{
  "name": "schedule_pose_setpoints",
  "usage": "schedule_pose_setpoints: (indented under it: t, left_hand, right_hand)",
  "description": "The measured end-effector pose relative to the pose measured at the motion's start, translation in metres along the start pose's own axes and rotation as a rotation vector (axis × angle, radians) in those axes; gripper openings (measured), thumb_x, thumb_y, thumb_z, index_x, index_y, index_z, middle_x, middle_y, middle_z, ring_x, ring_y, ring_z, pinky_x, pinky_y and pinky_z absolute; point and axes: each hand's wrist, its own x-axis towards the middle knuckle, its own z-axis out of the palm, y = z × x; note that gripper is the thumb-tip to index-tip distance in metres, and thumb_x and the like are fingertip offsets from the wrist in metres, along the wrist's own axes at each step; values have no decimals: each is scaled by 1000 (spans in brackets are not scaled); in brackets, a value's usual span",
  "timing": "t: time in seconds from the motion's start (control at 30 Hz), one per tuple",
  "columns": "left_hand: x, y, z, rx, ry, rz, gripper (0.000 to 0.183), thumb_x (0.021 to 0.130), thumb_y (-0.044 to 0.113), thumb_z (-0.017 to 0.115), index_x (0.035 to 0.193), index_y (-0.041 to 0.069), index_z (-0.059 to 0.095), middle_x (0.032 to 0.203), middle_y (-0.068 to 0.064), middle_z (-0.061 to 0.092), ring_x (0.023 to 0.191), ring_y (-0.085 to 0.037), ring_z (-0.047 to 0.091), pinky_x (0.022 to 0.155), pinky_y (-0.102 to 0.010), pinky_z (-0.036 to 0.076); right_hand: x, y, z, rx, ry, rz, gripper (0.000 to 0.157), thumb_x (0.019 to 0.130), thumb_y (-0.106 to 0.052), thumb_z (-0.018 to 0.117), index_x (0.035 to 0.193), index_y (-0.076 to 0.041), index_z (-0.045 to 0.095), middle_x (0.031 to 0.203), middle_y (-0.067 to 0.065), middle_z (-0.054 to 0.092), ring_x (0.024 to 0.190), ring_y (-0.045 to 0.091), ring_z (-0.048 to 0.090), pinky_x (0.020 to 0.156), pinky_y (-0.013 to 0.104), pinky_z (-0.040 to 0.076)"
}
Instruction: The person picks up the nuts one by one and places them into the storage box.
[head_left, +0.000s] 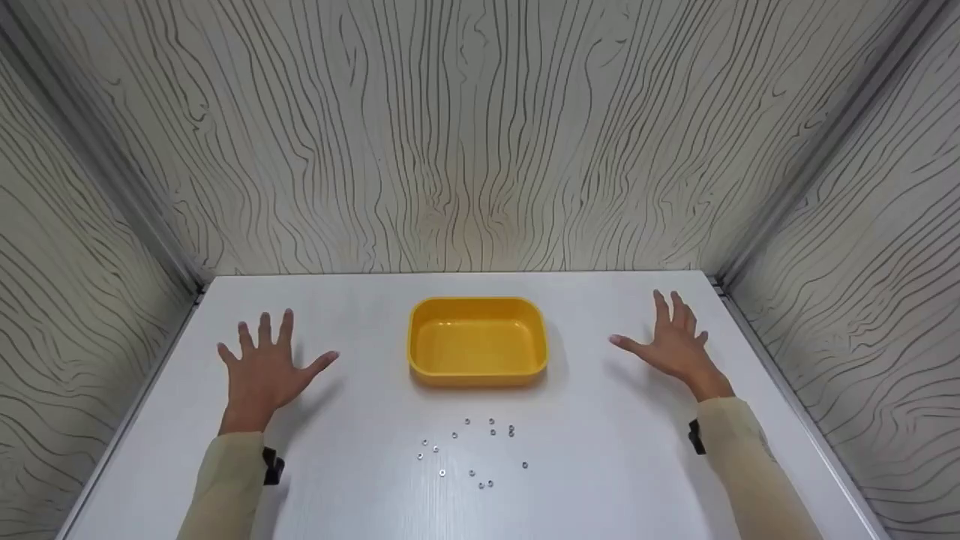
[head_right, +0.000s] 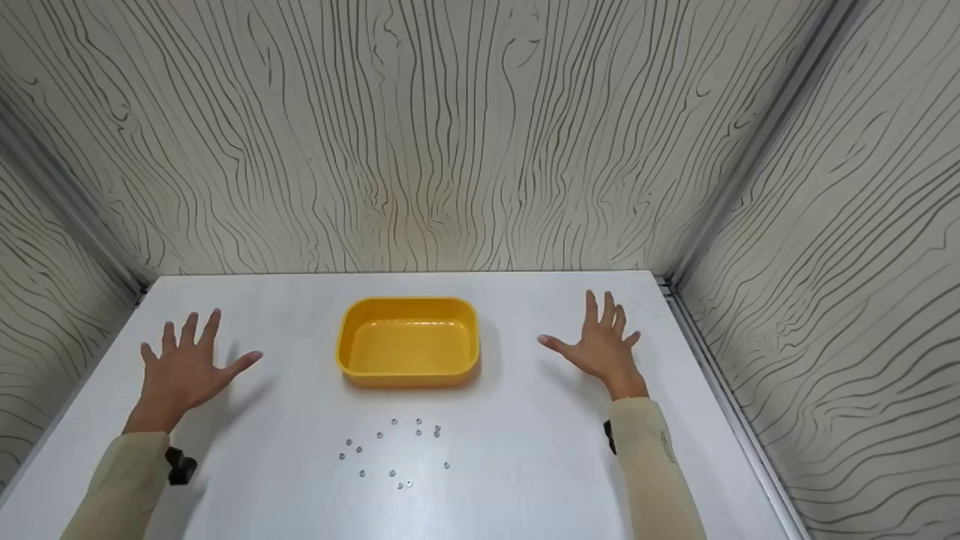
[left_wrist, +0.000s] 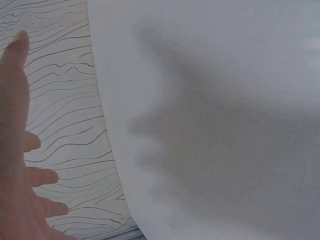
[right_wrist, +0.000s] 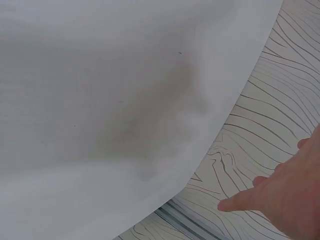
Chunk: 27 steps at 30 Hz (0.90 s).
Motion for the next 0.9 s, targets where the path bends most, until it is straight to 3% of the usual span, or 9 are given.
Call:
schedule_pose_setpoints:
  t: [0.23,0.5,0.7,0.9]
  left_hand:
    - [4,12,-3,-34,-10,-13,119,85,94,42,163,5,32,157,-35,41,143,-64,36,113,-84,27]
    - [7,32,-15,-79,-37,8,114,90,86,48,162,-1,30,148,-35,52,132,-57,51,102,-72,49]
    - [14,48,-22,-127,26,45,92,95,70,58,152,-2,46,140,-31,60,122,-51,60,99,-66,53]
    - [18,55,-15,-158,101,106,69,99,52,64,138,-5,58,130,-30,66,114,-48,65,89,-62,57]
  right_hand:
    - [-6,-5,-4,-10,-49,-15,135,82,-83,66,168,-5,-3,171,34,-4,156,61,3,115,86,19]
    - [-17,-16,1,9,-72,-46,136,82,-81,68,165,4,1,169,37,11,155,58,13,121,76,26]
    - [-23,-29,5,26,-123,-46,127,85,-80,65,165,4,15,169,34,18,156,55,19,121,73,28]
    - [-29,-40,10,13,-162,-82,111,88,-76,65,160,3,34,165,33,32,154,53,30,122,70,32]
